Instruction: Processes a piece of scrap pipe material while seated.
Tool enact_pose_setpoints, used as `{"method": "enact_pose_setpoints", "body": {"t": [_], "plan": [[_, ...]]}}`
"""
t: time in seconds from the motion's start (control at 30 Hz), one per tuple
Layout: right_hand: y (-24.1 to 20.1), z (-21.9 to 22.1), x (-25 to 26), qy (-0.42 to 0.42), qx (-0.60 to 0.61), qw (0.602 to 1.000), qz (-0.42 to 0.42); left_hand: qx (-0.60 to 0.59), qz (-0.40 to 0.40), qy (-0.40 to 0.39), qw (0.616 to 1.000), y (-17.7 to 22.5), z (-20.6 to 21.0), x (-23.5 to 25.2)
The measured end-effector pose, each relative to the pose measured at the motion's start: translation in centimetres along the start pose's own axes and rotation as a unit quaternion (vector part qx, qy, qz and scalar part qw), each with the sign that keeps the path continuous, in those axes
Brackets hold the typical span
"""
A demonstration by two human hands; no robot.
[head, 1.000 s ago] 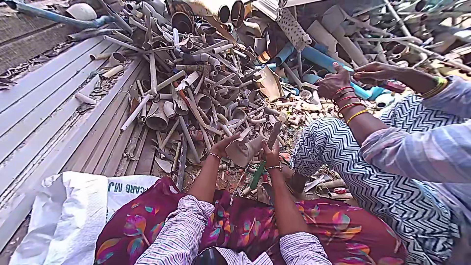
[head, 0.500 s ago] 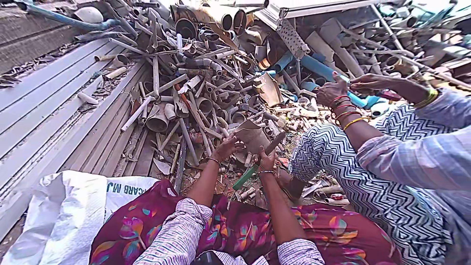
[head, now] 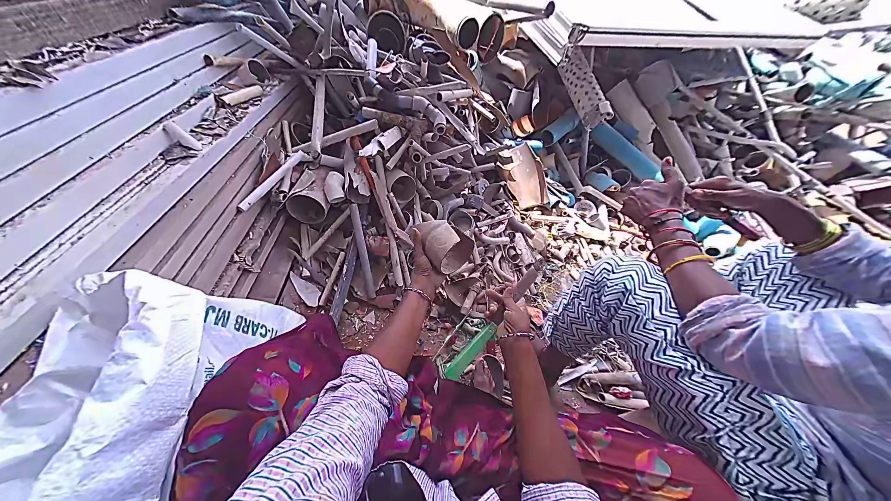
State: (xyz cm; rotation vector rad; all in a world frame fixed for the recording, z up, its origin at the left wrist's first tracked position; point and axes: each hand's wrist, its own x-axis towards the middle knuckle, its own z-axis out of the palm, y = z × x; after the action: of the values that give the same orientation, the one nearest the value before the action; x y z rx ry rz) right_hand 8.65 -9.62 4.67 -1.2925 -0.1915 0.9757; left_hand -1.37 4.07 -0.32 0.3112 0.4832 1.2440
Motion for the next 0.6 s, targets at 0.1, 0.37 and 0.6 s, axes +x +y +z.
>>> {"method": "enact_pose_setpoints", "body": {"t": [0.1, 0.37, 0.6], "plan": [[2.3, -0.5, -1.3, 0.001, -0.014, 0.994, 0.109, -0.025, 0.011, 0.021, 0.999, 1.2, 0.8, 0.6], [8.9, -3.9, -7.2, -0.069, -0.164, 0.957, 0.228, -0.02, -0.054, 0.097, 0.994, 2.0, 2.5, 1.9], [1.9, -2.5, -3.5, -0.115, -0.345, 0.931, -0.006, 0.047, -0.094, 0.063, 0.992, 4.0, 1.7, 1.8]]}}
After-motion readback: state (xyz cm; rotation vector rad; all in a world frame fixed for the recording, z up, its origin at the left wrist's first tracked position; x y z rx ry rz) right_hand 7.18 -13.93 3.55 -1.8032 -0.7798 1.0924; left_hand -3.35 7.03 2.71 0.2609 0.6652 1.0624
